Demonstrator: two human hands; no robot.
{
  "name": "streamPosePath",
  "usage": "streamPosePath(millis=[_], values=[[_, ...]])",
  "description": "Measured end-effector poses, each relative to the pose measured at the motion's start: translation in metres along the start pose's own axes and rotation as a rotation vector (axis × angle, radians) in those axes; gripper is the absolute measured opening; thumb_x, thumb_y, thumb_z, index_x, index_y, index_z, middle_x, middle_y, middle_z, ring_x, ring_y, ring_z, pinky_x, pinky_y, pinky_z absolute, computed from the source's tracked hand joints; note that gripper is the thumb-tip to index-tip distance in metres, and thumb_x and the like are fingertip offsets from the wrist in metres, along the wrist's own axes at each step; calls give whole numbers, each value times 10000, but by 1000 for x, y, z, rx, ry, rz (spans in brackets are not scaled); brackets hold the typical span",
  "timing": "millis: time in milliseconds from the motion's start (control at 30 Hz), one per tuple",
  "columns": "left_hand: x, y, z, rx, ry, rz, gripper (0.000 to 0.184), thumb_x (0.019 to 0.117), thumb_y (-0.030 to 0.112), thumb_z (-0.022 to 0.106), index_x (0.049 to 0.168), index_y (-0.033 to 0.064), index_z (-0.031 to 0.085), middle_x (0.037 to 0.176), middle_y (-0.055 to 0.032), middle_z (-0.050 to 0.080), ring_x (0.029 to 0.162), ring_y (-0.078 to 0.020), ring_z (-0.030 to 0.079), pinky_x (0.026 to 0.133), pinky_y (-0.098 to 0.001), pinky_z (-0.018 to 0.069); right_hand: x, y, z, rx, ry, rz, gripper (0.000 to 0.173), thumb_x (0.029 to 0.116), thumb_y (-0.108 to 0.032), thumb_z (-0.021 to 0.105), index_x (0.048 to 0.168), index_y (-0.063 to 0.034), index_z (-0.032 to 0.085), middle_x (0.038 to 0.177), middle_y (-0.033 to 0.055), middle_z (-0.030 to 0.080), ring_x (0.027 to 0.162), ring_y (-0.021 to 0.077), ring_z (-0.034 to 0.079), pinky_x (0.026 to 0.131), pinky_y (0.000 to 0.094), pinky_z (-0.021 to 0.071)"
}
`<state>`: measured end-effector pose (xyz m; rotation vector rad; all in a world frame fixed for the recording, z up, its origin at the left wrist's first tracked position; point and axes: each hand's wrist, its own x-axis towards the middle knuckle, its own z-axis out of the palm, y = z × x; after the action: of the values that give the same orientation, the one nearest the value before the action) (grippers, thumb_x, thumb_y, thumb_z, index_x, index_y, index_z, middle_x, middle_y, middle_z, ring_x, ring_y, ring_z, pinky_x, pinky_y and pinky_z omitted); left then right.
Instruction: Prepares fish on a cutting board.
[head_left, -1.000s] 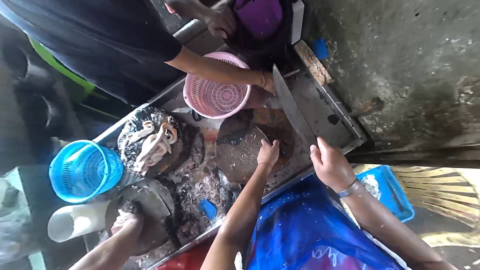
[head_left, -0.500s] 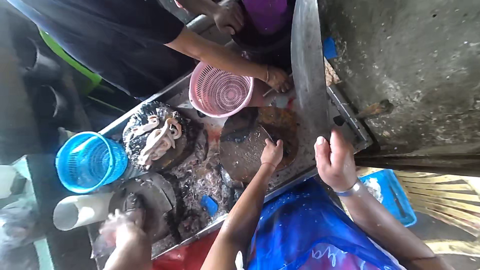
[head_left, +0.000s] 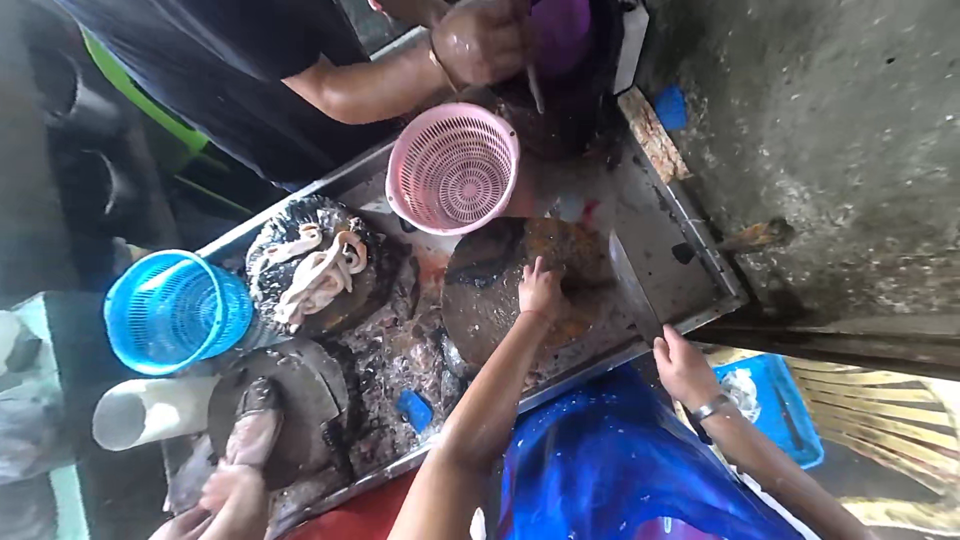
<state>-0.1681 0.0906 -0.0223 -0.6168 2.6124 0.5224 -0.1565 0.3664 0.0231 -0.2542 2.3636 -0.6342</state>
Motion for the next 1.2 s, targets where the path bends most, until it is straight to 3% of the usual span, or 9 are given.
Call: streamPosePath(millis=[167,367,433,533,600,733,933,1033,1200], values=[[15,-14,0,-28,74,243,482,735,-14,791,1091,310,778,1387,-169,538,1302,-406,486,1014,-561,505,5,-15,-24,3,-45,-60,479,1115,-271,376,1493,1,487,1175,241,704,1122,366,691,1007,525,525],[-21,-24,15,-524,251,207,442,750,-22,798,1148,150,711,1250,-171,605,1078,-313,633,856,-509,572,11,-59,-44,83,325,-474,283,1066,-207,451,1134,21,604,675,120,591,605,281,633,567,471,546],[-28,-35,34,-673,271,164,335,870,82,674,1187,191,694,1265,-105,605,1005,-236,644,795,-465,578,28,-56,-23,13,189,-446,304,1070,-206,454,1198,30,597,767,167,655,721,325,691,664,507,584],[-38,-23,41,-761,315,-67,322,988,306,639,1249,119,629,1157,-135,673,962,-278,677,809,-518,575,57,-40,5,-198,-278,-168,429,1097,-244,402,1469,-47,486,1207,245,684,1163,406,665,989,591,521],[-30,-9,21,-710,203,-263,640,962,371,702,1455,64,433,1205,-228,670,1066,-377,684,914,-600,557,49,-51,-13,-198,-253,-173,429,1108,-258,379,1467,-51,491,1187,240,687,1148,402,669,979,590,519],[-22,2,12,-634,-43,-416,640,986,412,653,1435,13,433,1119,-256,677,924,-379,714,813,-571,586,18,-58,-17,-49,125,-410,357,1077,-217,451,1291,33,588,848,197,692,822,366,714,747,535,586],[-23,-3,22,-660,41,-363,547,970,393,658,1334,1,545,1126,-249,691,1054,-400,687,907,-622,541,43,-18,15,-86,-217,-172,518,1115,-301,364,1573,-61,398,1345,237,644,1257,383,630,1087,562,477],[-43,-22,-7,-558,7,-337,557,965,363,676,1385,25,535,1170,-237,693,1095,-393,685,948,-631,538,3,27,3,-124,-110,-243,537,1115,-394,372,1626,-232,352,1365,185,653,1202,369,666,1038,571,517],[-52,-19,-83,-37,-40,-433,762,1030,626,441,1460,-2,463,1243,-304,649,1175,-490,633,916,-689,513,-6,88,11,-631,58,-473,597,1027,-205,472,1582,-409,390,1275,242,642,1038,458,688,751,595,587]])
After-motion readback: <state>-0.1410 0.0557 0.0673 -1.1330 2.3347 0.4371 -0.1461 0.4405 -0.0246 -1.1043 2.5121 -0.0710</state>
